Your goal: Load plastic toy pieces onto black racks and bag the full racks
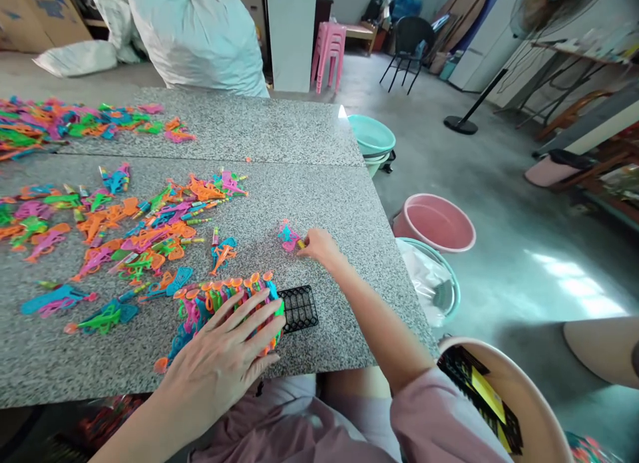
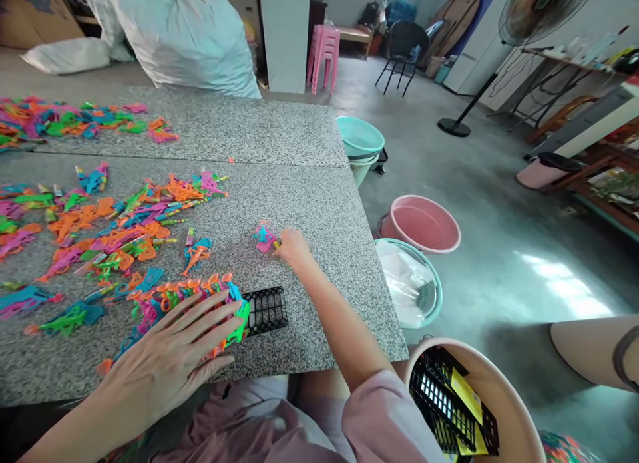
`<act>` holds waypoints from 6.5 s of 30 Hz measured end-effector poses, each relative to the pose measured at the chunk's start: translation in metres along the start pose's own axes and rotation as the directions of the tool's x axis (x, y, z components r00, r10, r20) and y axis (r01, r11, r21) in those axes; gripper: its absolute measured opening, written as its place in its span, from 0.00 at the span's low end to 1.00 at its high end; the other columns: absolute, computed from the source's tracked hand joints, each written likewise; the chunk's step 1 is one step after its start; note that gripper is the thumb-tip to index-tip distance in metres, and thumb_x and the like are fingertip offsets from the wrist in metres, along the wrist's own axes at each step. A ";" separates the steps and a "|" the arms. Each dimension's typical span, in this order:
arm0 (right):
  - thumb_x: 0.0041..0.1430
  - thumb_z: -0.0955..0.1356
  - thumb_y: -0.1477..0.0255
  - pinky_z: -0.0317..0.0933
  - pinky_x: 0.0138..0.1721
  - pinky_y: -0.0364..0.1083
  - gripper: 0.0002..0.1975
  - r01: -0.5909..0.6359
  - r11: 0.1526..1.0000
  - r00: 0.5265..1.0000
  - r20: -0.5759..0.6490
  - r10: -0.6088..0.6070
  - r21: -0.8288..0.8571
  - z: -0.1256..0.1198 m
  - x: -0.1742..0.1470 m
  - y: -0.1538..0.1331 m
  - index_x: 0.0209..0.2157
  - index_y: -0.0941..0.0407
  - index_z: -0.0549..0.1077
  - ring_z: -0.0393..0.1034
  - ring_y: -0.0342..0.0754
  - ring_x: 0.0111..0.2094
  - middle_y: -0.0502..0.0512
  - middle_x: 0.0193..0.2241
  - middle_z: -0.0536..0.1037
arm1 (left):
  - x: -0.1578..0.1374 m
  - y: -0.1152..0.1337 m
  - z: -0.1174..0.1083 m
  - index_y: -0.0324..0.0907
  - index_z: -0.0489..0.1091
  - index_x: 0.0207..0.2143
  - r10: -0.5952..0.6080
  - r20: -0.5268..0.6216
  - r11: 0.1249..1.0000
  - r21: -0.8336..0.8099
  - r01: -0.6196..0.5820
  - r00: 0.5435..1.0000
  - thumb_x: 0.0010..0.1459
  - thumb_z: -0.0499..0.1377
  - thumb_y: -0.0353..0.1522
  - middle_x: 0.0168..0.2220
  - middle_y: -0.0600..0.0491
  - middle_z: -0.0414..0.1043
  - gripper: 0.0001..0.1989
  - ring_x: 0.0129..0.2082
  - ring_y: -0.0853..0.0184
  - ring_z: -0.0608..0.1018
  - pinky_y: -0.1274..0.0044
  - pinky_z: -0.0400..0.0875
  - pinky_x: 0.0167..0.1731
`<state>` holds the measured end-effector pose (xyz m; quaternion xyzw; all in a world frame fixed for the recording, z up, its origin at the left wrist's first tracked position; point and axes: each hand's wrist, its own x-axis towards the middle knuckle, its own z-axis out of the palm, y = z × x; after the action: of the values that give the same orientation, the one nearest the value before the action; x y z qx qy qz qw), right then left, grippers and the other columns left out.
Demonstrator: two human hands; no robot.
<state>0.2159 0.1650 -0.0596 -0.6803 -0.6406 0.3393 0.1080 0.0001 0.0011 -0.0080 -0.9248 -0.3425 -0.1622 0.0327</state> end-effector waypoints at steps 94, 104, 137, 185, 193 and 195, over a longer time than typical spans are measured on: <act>0.56 0.67 0.80 0.55 0.28 0.41 0.07 0.214 0.959 0.974 -0.034 -0.224 -0.187 0.084 -0.158 0.005 0.36 0.56 0.72 0.74 0.47 0.28 0.54 0.30 0.81 | 0.004 0.008 0.001 0.41 0.69 0.55 -0.022 0.082 0.999 -0.031 0.025 0.996 0.69 0.52 0.34 0.56 0.49 0.73 0.16 0.64 0.55 0.67 0.64 0.68 0.57; 0.52 0.69 0.71 0.67 0.33 0.44 0.09 0.195 0.935 0.975 0.043 -0.217 0.295 0.056 -0.145 0.050 0.38 0.53 0.71 0.77 0.48 0.31 0.52 0.32 0.81 | -0.062 -0.082 -0.028 0.46 0.57 0.64 -0.720 -0.123 0.688 -0.258 0.679 0.683 0.63 0.55 0.46 0.65 0.43 0.61 0.30 0.66 0.53 0.63 0.58 0.57 0.64; 0.53 0.72 0.60 0.66 0.27 0.41 0.15 0.446 0.516 0.895 -0.352 -0.275 0.731 0.002 -0.058 -0.041 0.35 0.55 0.71 0.68 0.40 0.25 0.49 0.28 0.75 | 0.100 -0.084 -0.029 0.39 0.79 0.45 -0.438 0.205 0.517 -0.739 0.432 0.875 0.57 0.57 0.55 0.40 0.45 0.82 0.30 0.41 0.56 0.82 0.64 0.76 0.46; 0.52 0.74 0.75 0.60 0.28 0.39 0.05 0.321 0.946 0.934 0.149 -0.325 0.049 0.013 -0.035 -0.006 0.30 0.58 0.75 0.70 0.41 0.24 0.48 0.25 0.77 | 0.010 0.004 -0.001 0.42 0.68 0.55 0.044 0.165 0.999 -0.027 -0.040 0.985 0.71 0.50 0.37 0.61 0.51 0.69 0.16 0.65 0.62 0.65 0.65 0.53 0.66; 0.51 0.72 0.75 0.66 0.33 0.42 0.02 0.135 0.916 0.987 -0.135 -0.090 0.379 0.078 -0.161 0.046 0.28 0.54 0.76 0.75 0.46 0.28 0.49 0.27 0.80 | 0.005 -0.002 0.004 0.43 0.65 0.60 0.045 0.226 0.998 -0.061 -0.032 0.973 0.70 0.51 0.34 0.65 0.50 0.64 0.18 0.67 0.60 0.62 0.63 0.49 0.68; 0.51 0.73 0.73 0.64 0.32 0.42 0.02 0.141 0.952 0.983 -0.155 -0.101 0.273 0.088 -0.163 0.036 0.27 0.54 0.76 0.76 0.47 0.28 0.50 0.27 0.81 | 0.006 -0.002 0.003 0.43 0.65 0.60 0.045 0.221 0.998 -0.049 -0.035 0.974 0.70 0.50 0.34 0.63 0.51 0.66 0.18 0.67 0.59 0.62 0.63 0.51 0.68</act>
<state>0.2004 -0.0202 -0.0934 -0.6392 -0.6171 0.3716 0.2692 0.0037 0.0068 -0.0087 -0.9444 -0.3214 -0.0648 -0.0232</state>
